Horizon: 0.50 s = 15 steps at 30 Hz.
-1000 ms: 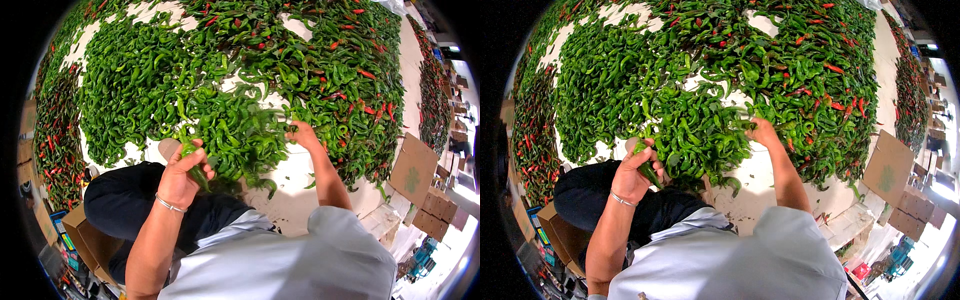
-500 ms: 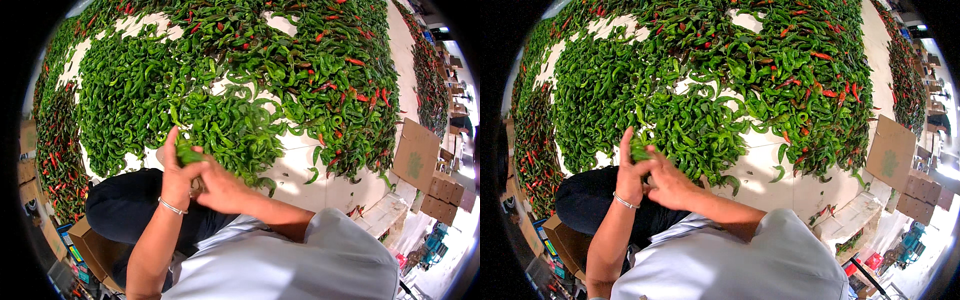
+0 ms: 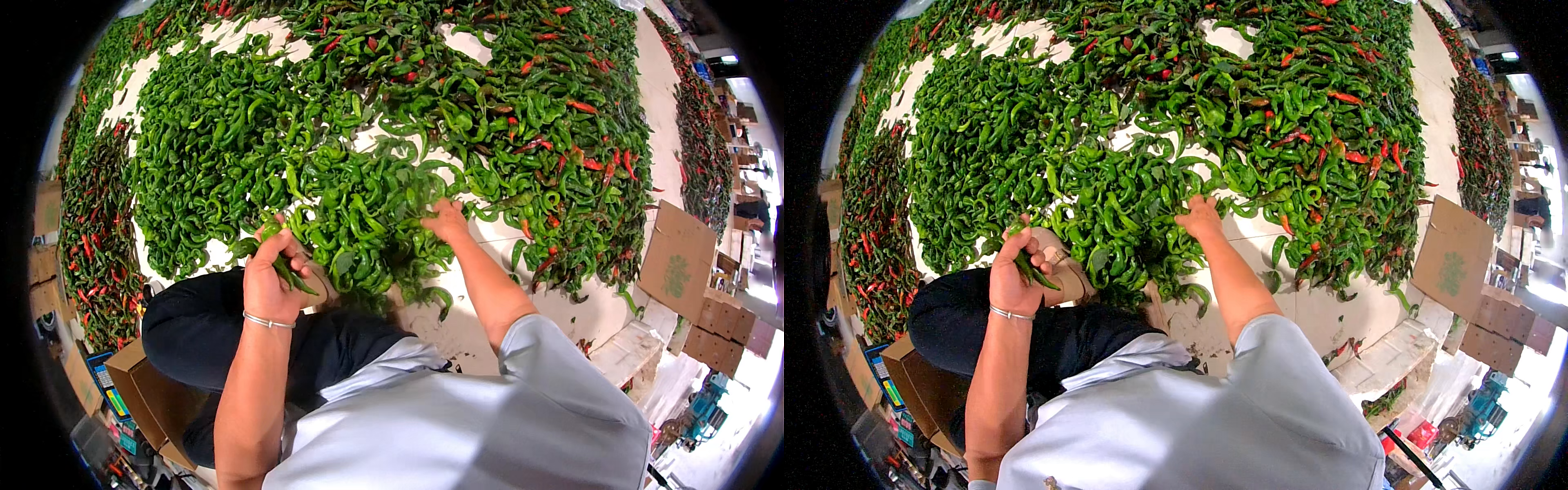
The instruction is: The person sits on the floor sorting green and red chili peppers from a large pile, separating them by hand. They then assemble a cardboard box, place it on a digital scale, and use a handheld tape dispenser to seal the box.
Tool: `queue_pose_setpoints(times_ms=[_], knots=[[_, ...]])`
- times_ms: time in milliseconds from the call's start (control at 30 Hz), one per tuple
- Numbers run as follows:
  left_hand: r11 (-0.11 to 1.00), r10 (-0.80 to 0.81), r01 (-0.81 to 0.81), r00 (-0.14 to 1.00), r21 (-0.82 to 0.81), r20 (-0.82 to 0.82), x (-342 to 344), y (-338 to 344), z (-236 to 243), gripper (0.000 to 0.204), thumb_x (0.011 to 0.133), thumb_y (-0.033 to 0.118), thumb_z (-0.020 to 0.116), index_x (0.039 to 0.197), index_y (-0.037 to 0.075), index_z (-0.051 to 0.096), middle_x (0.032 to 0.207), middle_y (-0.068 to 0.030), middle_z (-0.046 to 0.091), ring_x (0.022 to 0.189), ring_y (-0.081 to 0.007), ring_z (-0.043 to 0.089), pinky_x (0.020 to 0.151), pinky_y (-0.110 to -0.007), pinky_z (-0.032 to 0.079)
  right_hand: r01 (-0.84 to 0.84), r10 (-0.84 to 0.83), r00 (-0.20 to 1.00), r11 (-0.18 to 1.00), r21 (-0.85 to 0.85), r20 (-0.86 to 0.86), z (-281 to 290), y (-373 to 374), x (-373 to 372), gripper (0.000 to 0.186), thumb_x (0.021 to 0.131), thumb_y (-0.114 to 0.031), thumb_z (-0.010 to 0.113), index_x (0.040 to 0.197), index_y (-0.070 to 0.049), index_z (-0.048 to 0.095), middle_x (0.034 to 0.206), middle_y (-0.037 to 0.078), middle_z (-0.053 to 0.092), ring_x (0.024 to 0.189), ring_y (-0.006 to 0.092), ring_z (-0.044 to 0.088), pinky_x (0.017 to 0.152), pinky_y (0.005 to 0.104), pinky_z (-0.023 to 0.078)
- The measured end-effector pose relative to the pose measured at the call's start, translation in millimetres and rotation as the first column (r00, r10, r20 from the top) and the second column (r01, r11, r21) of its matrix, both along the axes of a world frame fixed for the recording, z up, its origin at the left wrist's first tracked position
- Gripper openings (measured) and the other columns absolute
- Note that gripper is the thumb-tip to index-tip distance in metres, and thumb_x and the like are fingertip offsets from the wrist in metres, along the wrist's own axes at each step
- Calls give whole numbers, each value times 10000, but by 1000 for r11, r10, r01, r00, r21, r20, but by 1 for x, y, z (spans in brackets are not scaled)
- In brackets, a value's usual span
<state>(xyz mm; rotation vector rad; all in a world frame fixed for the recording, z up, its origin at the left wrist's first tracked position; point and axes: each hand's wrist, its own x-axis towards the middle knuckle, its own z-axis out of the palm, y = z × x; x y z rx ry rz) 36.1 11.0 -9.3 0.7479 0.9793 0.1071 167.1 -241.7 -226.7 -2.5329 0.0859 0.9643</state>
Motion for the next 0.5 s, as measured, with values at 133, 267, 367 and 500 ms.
queue_pose_setpoints(times_ms=[133,267,367,500], knots=[[1000,26,-26,999,-8,31,-1,5,3,266,810,92,569,1069,102,513,660,-14,472,536,-133,453,483,-283,400,-141,138,989,988,-70,-46,6,6,-1,594,634,-225,727,1158,-65,499,1229,192,361,1081,345,475,930,374,402],[1000,4,-3,998,-12,63,-9,7,0,285,815,110,574,1093,110,511,663,-4,476,545,-125,458,494,-279,404,-177,174,980,984,18,94,-21,-19,-15,645,614,-202,736,1198,-48,508,1240,192,393,1153,327,423,971,345,371],[999,-41,40,997,12,63,-11,4,2,280,825,145,584,1100,127,530,679,18,476,555,-113,463,502,-276,406,-23,20,1000,974,225,17,-19,-40,-5,658,666,-235,735,1229,-8,481,1293,176,424,1160,302,450,1012,330,326],[999,-35,35,996,1,81,-19,9,0,280,826,151,589,1096,126,520,679,6,476,562,-129,468,513,-287,410,293,-161,938,842,452,-308,18,-45,0,563,806,-221,640,1272,3,417,1061,114,575,1021,246,535,884,390,428]])
